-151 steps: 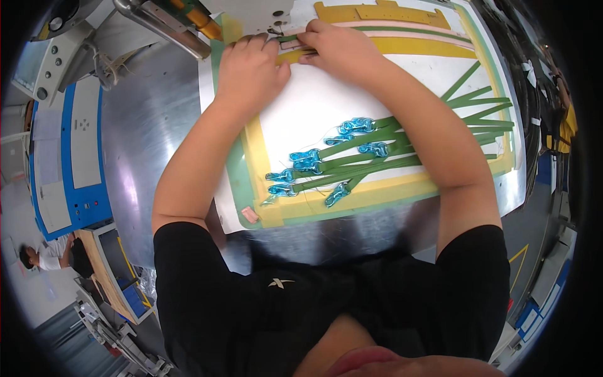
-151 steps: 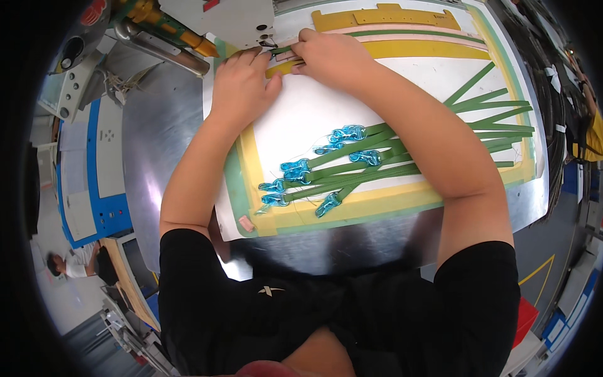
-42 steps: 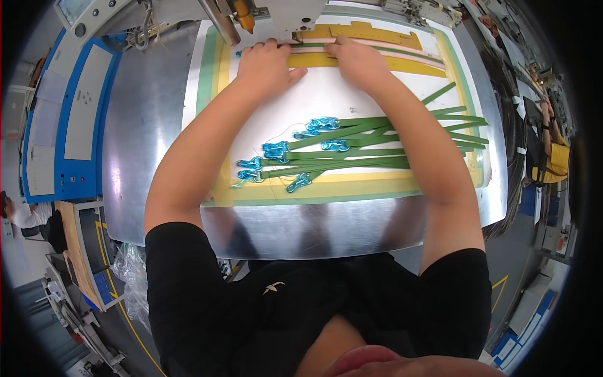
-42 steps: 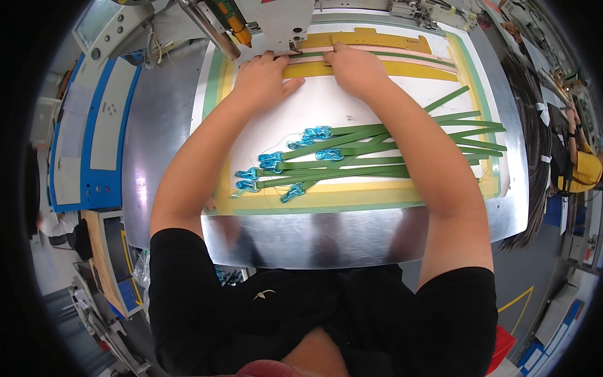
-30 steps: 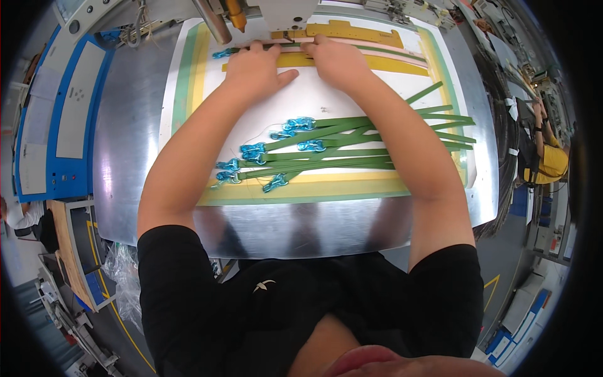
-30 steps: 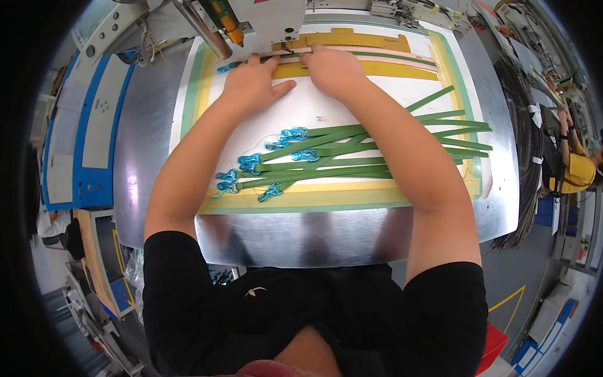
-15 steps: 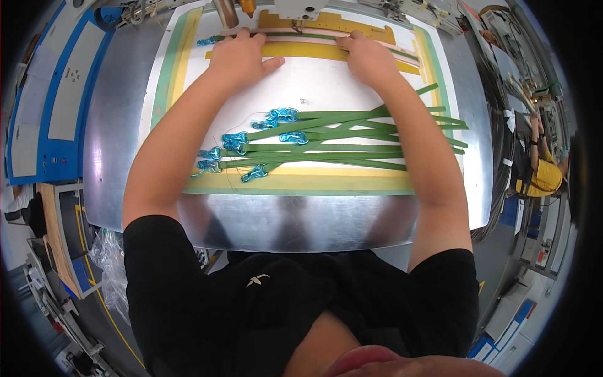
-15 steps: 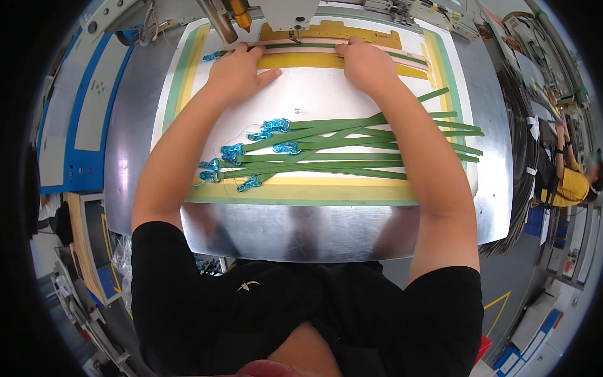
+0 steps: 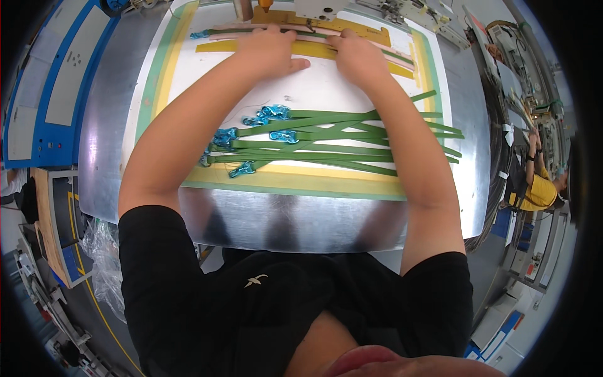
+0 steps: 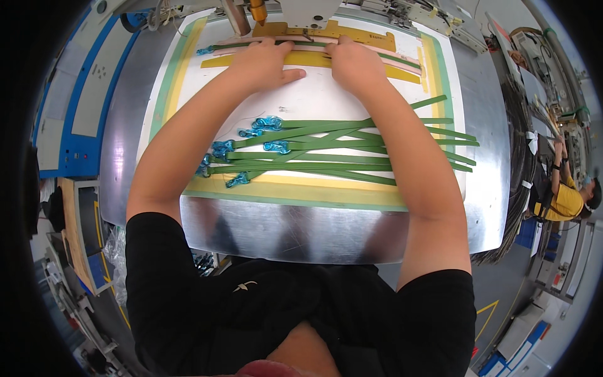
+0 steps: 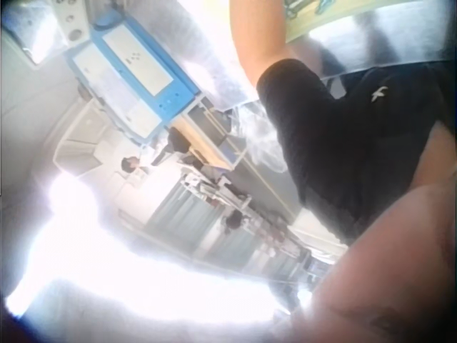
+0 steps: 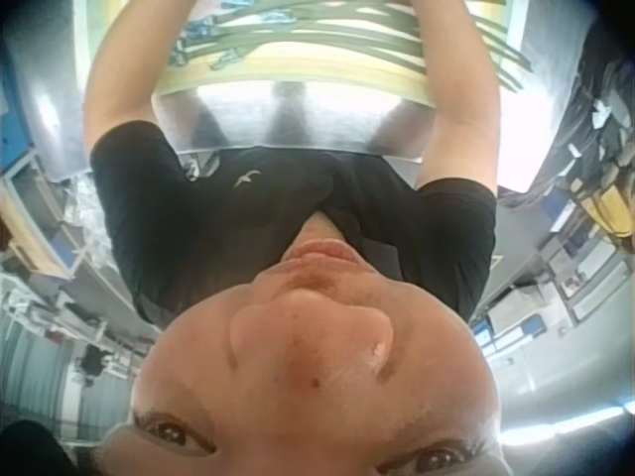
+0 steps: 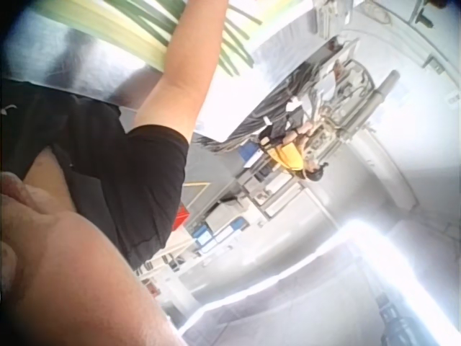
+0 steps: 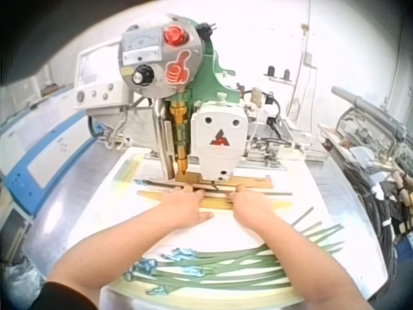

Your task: The person operates an industrial sewing machine to stitch green fabric straps. They repeatedly pick up a strap, align it under the machine's presser foot, and guide it through to sew a seam. After each stitch, the person cuts the thread and places the finished strap on the table.

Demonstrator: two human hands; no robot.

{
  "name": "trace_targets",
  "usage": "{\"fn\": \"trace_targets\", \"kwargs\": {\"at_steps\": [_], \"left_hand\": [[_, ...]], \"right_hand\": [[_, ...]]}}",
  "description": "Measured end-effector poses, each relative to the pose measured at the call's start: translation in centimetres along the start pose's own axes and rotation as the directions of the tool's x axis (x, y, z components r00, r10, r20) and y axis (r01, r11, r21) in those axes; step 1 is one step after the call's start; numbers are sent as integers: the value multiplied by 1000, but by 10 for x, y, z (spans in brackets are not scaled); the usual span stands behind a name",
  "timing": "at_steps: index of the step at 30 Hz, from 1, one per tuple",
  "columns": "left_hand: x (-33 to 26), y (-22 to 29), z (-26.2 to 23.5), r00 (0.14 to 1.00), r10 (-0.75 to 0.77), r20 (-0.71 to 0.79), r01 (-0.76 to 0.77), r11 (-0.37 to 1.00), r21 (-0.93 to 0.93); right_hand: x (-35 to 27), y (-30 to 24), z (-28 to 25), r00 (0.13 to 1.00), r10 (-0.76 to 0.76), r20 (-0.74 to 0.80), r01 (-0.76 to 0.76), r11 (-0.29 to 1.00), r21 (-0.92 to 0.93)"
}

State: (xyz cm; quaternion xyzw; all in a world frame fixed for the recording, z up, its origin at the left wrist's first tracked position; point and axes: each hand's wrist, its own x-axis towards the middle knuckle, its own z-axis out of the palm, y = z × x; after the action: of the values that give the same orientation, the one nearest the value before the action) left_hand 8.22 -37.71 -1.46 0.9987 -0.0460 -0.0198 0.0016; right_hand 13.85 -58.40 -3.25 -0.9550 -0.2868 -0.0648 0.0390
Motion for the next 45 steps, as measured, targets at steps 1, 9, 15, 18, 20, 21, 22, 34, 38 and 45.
{"fn": "trace_targets", "kwargs": {"at_steps": [1, 9, 15, 18, 20, 21, 22, 34, 38, 45], "left_hand": [[4, 4, 2, 1000, 20, -5, -20, 1000, -10], [16, 24, 17, 973, 152, -173, -163, 985, -48], [11, 21, 15, 981, 139, -139, -147, 988, -51], [8, 20, 11, 985, 124, -123, -130, 991, -39], [8, 18, 13, 986, 114, -124, -119, 992, -37], [10, 16, 16, 985, 109, -130, -115, 993, -39], [11, 15, 17, 985, 105, -136, -112, 993, -43], [15, 28, 4, 1000, 23, -6, -23, 1000, -10], [28, 44, 4, 994, 107, 14, -106, 992, -74], [38, 74, 17, 984, 163, -67, -167, 984, -63]], "right_hand": [[1, 0, 0, 1000, -7, 5, 7, 1000, 1], [0, 7, 3, 997, -77, -23, 77, 997, 2], [-13, 37, 6, 1000, -17, -7, 17, 1000, 25], [-24, 47, -6, 998, 62, 30, -62, 998, 2], [-29, 57, -8, 996, 79, 41, -80, 997, 11], [-31, 62, -8, 995, 87, 47, -88, 996, 17], [-32, 67, -8, 994, 93, 49, -94, 995, 13], [-30, 61, -5, 998, 49, 38, -49, 999, 10], [-28, 61, 1, 999, 29, 12, -29, 1000, 10], [-25, 60, -3, 999, -13, 39, 11, 999, 49]]}}
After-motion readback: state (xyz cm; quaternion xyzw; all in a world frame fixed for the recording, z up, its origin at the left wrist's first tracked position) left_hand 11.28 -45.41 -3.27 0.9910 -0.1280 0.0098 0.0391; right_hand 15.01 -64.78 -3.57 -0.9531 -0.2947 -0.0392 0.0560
